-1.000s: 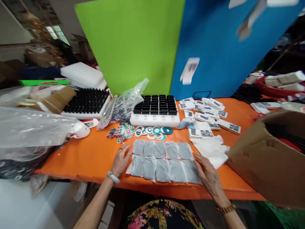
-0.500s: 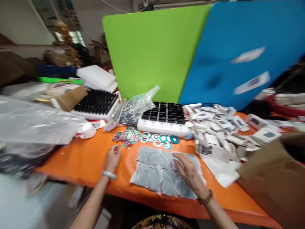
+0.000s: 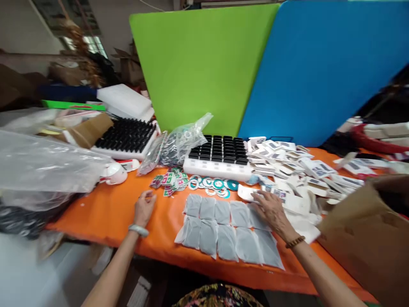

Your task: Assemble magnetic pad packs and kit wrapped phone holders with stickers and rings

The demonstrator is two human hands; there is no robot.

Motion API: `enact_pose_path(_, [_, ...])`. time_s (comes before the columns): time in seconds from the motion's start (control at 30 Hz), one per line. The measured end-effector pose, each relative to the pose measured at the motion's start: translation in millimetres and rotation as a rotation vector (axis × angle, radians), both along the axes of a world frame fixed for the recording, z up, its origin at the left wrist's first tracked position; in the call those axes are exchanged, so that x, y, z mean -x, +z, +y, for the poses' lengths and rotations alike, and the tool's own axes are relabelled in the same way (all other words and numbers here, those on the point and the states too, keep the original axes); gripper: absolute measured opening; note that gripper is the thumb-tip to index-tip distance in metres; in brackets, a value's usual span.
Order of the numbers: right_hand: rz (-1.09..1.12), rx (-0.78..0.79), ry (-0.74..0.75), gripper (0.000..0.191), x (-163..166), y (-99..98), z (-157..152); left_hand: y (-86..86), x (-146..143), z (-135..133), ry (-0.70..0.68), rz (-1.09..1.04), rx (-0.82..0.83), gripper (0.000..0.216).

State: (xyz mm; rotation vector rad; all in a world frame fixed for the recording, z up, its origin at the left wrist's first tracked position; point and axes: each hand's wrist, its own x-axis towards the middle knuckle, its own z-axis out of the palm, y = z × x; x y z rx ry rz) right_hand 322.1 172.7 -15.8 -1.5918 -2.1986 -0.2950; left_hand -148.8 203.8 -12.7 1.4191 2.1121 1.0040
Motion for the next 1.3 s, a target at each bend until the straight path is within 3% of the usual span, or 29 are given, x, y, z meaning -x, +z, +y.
enact_pose_path(0.17, [-0.156, -0.022, 0.041, 0.025, -21, -15.0, 26, 11.2, 15, 13, 0.054, 0.123, 0.012, 0.035])
enact_pose_path(0.37, [-0.057, -0.206, -0.067, 0.037, -63, -21.5, 41, 14.7, 32, 46, 0.052, 0.229, 0.116, 0.042])
enact_pose_path(0.6, [0.130, -0.119, -0.027, 0.034, -22, -12.0, 21, 9.2, 15, 73, -0.266, 0.317, 0.177, 0.064])
enact_pose_path(0.73, [0.189, -0.113, -0.018, 0.029, -13, -11.9, 10, -0.4, 5, 73, -0.250, 0.357, 0.173, 0.052])
enact_pose_path(0.93, [0.213, -0.146, 0.023, 0.027, -15, -11.1, 0, 1.7, 6, 70, -0.117, 0.350, 0.109, 0.053])
enact_pose_path(1.03, [0.226, -0.148, 0.029, 0.027, -7, -3.0, -5, 17.5, 11, 65, -0.018, 0.340, 0.069, 0.052])
enact_pose_path(1.13, [0.367, -0.113, 0.084, 0.027, 22, 11.8, -14, 37.6, 4, 47, 0.059, 0.338, 0.003, 0.053])
enact_pose_path(1.23, [0.695, 0.062, 0.124, 0.027, 75, 30.0, -30, 50.6, -28, 11, -0.039, 0.275, -0.120, 0.052])
enact_pose_path(1.3, [0.977, 0.346, 0.165, 0.032, 118, 40.9, -42, 52.2, -59, -20, -0.220, 0.202, -0.201, 0.053])
